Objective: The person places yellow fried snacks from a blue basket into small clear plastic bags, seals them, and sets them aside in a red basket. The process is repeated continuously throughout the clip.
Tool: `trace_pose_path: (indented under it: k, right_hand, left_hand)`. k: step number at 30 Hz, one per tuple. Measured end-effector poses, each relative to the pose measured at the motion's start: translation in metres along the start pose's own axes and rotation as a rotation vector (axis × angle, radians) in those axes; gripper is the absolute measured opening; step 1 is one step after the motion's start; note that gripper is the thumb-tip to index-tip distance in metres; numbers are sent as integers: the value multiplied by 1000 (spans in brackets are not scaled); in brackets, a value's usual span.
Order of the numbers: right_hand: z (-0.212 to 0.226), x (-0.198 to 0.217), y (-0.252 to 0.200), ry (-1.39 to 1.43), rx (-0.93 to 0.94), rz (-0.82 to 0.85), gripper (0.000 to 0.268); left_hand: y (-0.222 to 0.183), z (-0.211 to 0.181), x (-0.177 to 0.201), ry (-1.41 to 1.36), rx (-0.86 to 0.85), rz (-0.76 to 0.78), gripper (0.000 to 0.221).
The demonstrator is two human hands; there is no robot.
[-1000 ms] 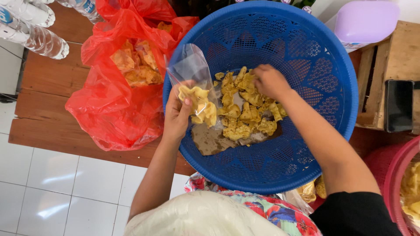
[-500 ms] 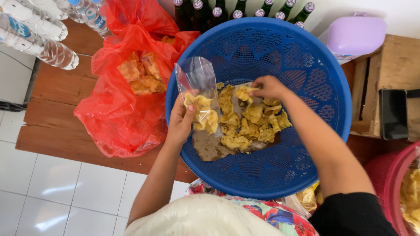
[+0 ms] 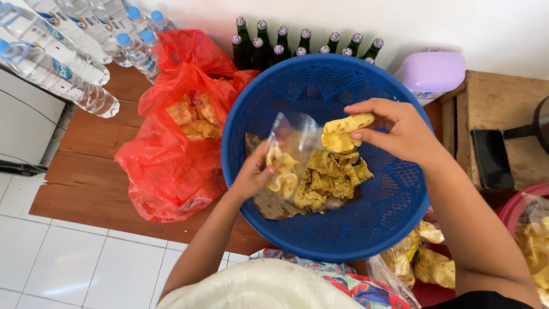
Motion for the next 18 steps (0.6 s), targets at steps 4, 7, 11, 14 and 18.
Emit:
trace_pose_path:
  k: [4,7,11,14,18]
  right_hand:
    - [46,10,-7,-200,82,-48,33]
    - [71,3,-7,-506,122,68,31]
    - [79,-17,-3,-699,158,258,32]
    - [65,-26,-1,-675,44,356,36]
    - [56,-37,-2,-537,45,384,28]
  left_hand:
    - [2,-32,-24,132,-109,81,61]
    - [4,-41,-39,212,-10,150,60]
    - [7,-62,-58,211,-23,252,56]
    - [10,-73,-68,183,-38,277,52]
    - [12,-66,-73,167,65,267,53]
Point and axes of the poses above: each hand's wrist, its own y-axis towards the middle knuckle, its own x-axis out of the back of the hand, z = x × y, the point moved 10 cm from there along y, towards the middle knuckle, and after that the axes turned 3 degrees about z, right-handed, at the moved point
